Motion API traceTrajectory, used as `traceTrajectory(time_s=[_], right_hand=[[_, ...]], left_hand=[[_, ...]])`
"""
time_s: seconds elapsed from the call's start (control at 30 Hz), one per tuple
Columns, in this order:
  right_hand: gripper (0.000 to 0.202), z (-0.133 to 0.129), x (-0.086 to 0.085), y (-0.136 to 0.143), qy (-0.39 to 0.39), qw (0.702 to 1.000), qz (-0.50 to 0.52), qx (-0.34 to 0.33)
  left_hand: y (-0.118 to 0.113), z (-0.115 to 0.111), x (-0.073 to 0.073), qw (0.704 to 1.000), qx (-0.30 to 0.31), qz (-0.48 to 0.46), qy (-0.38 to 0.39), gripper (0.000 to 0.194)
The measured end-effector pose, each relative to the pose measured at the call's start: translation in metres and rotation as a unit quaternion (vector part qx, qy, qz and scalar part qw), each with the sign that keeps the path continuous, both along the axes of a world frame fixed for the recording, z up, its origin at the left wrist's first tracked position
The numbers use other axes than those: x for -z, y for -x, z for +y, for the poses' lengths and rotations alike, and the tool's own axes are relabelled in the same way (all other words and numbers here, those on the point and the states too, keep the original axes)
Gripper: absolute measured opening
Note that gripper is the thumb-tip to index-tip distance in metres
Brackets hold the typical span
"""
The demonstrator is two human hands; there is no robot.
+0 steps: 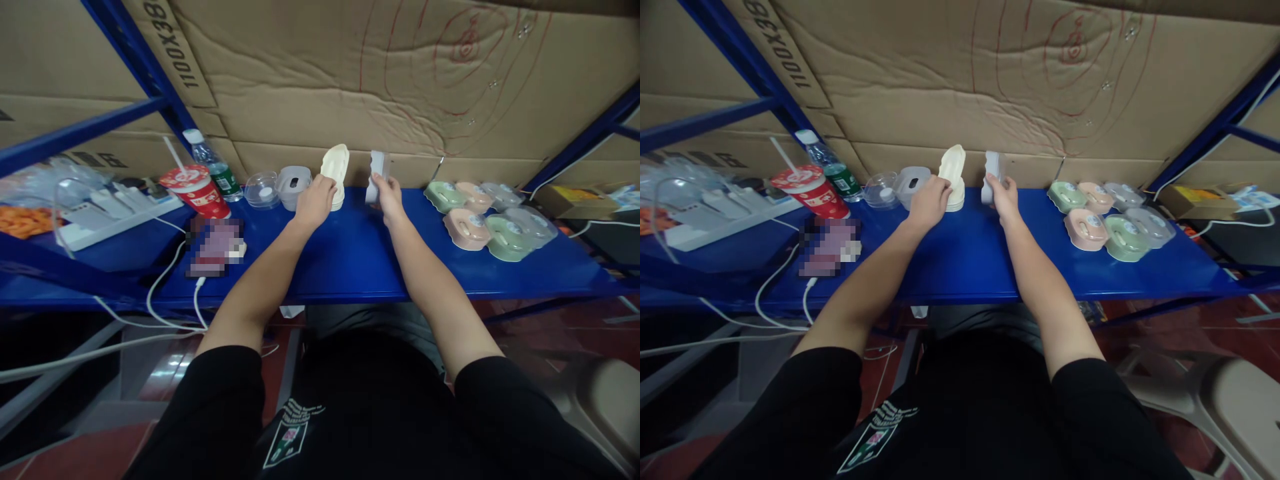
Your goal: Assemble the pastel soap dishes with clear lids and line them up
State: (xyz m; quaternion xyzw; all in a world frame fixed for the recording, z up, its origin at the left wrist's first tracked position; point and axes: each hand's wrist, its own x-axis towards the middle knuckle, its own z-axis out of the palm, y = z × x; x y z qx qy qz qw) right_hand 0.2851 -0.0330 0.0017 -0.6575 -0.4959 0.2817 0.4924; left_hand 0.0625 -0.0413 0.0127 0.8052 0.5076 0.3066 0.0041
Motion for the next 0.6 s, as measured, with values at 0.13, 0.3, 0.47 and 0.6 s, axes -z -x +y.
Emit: traceTrajectory(time_s=[0.13,0.3,0.47,0.6], right_hand=[[0.093,-0.002,0.0,0.002,0.02,0.998,0.051,-0.013],[0.092,-0.002,0.002,0.006,-0.003,0.998,-0.064,-0.01],[0.097,-0.003,0.005,0.01,-0.037,0.99,-0.135,-0.001],[0.099,-0.004,0.007,0.012,-0.029,0.988,-0.152,-0.006]], left_hand=[[-0.003,0.001,0.004,0.998,-0.011,0.065,0.016,0.032],[-0.006,0.007,0.013,0.995,-0.008,0.091,0.026,0.035],[-0.006,0.006,0.013,0.996,-0.014,0.083,0.017,0.038],[-0.006,0.004,0.012,0.997,0.003,0.082,0.014,0.038]])
